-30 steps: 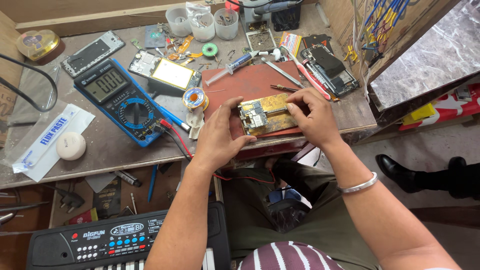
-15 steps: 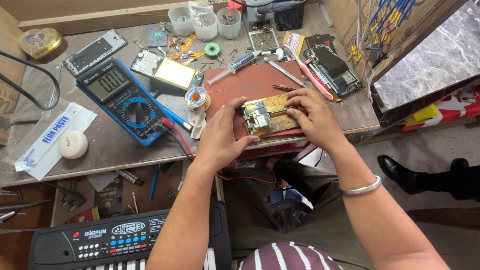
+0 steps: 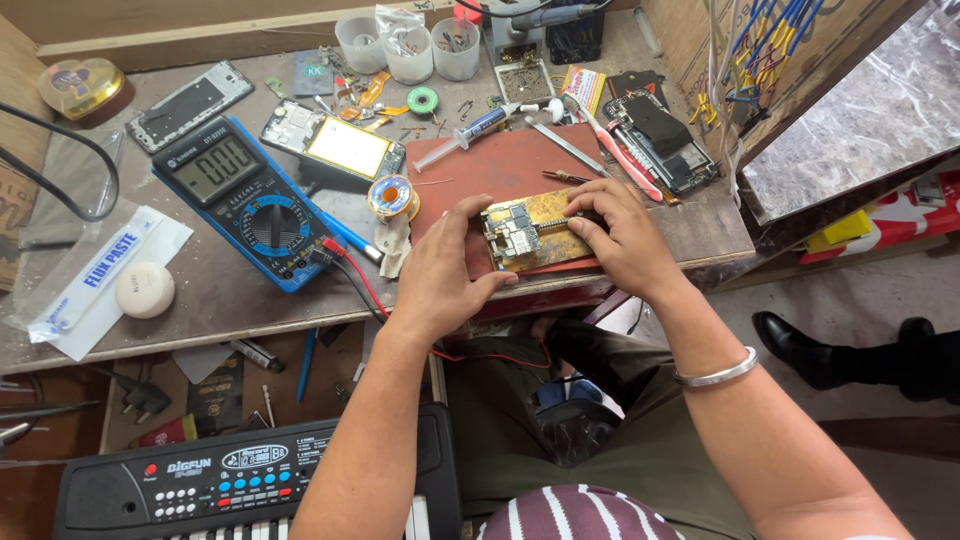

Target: The person tests a mobile phone motherboard with a multimeter, then applies flux paste to a connector. They clamp the board and use a hot air rework station with tweezers to heat and adjust the connector area.

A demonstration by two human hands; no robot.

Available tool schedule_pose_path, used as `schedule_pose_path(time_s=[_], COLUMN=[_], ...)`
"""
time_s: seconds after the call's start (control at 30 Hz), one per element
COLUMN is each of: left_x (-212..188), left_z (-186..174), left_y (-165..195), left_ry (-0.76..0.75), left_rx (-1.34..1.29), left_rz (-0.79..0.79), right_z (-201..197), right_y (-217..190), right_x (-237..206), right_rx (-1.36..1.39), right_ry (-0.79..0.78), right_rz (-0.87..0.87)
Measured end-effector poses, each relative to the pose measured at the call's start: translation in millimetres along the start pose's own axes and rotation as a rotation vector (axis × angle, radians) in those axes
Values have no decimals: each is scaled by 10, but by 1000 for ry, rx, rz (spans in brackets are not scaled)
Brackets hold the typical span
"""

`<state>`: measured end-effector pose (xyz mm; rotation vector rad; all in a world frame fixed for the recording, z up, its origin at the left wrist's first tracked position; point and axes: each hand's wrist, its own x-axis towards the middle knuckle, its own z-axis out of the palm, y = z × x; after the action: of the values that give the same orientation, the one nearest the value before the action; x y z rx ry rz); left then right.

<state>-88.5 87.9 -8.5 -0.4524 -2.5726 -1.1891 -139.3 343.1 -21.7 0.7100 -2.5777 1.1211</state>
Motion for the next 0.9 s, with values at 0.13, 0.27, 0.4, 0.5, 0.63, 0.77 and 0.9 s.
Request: schedule_pose_path(time_s=[0.13,0.27,0.4,0.5,0.63,0.77,0.9], left_x=[-5,-8,-10,-7,-10,-12,-9], left_z=[-1,0,9,2,5,28,11], left_y=[-5,-15,-8,-10,-18,-21,-39], left_ry=[-4,-3,-10,1,9,3,1], left_rx=[5,-1,9,1,-3,18,18], left_rz=[-2,1,-9,14,24,9,4], right_z=[37,81,131,176,200,160,147], right_y=[-124,-208,-221,-219,-225,-256,-298], right_x=[-10,-1,2,-1,-4,-36,-28], right_rx=[-133,-235,-257,-252,-255,-285,-302], right_ry=[22,-1,34,72,92,68,28], right_rz=[-90,-158,-96,-92,-126,-167,-163])
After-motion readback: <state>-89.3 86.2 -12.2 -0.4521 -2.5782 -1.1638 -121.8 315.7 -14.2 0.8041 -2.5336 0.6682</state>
